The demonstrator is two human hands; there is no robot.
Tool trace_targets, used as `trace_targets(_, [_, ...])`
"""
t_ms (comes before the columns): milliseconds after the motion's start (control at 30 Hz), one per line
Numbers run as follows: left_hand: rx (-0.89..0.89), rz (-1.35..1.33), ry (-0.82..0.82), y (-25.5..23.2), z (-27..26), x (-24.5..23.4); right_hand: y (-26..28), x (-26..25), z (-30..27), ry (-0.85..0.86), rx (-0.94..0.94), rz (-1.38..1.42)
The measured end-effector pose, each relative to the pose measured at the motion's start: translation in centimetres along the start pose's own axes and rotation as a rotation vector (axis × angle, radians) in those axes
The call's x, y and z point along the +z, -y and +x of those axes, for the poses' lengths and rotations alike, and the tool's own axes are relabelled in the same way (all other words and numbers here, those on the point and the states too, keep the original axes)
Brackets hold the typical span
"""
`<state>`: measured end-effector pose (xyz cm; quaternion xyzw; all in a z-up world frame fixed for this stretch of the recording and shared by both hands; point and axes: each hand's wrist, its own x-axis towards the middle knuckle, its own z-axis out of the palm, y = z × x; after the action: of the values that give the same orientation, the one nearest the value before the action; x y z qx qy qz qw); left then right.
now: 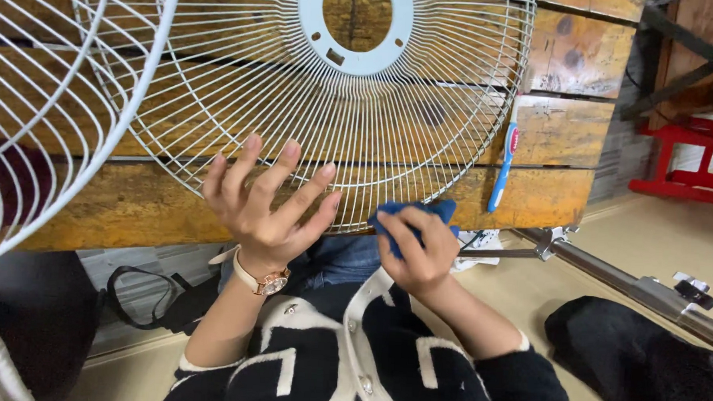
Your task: Clean the central hub of a fan guard using a toothbrush and a cloth
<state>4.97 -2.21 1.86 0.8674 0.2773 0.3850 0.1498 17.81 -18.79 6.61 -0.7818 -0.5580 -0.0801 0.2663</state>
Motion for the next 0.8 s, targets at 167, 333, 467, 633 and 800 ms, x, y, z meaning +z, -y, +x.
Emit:
trace_targets(167, [-0.021,-0.008,0.010,0.0,-0.3,0.2,-3.3,-1.1,-4.0,0.070,0.088,0.215])
trace_targets(333, [-0.027,-0.016,0.016,0.0,-0.2,0.0,-1.5,-1.4,1.4,0.035,0.088,0.190])
trace_targets(467, [-0.027,-0.010,0.026,0.0,0.1,-0.2,-0.2,1.2,3.1,0.031,-0.041,-0.009])
trace_targets(633, [-0.010,-0.007,0.036,0.0,0.7,-0.6,0.4,0.2,-0.9,0.145,-0.019,0.048])
trace_targets(800, [-0.014,-0.002,0.058,0.1,-0.1,-0.2,0.7,0.7,1.2,0.113,0.016,0.098])
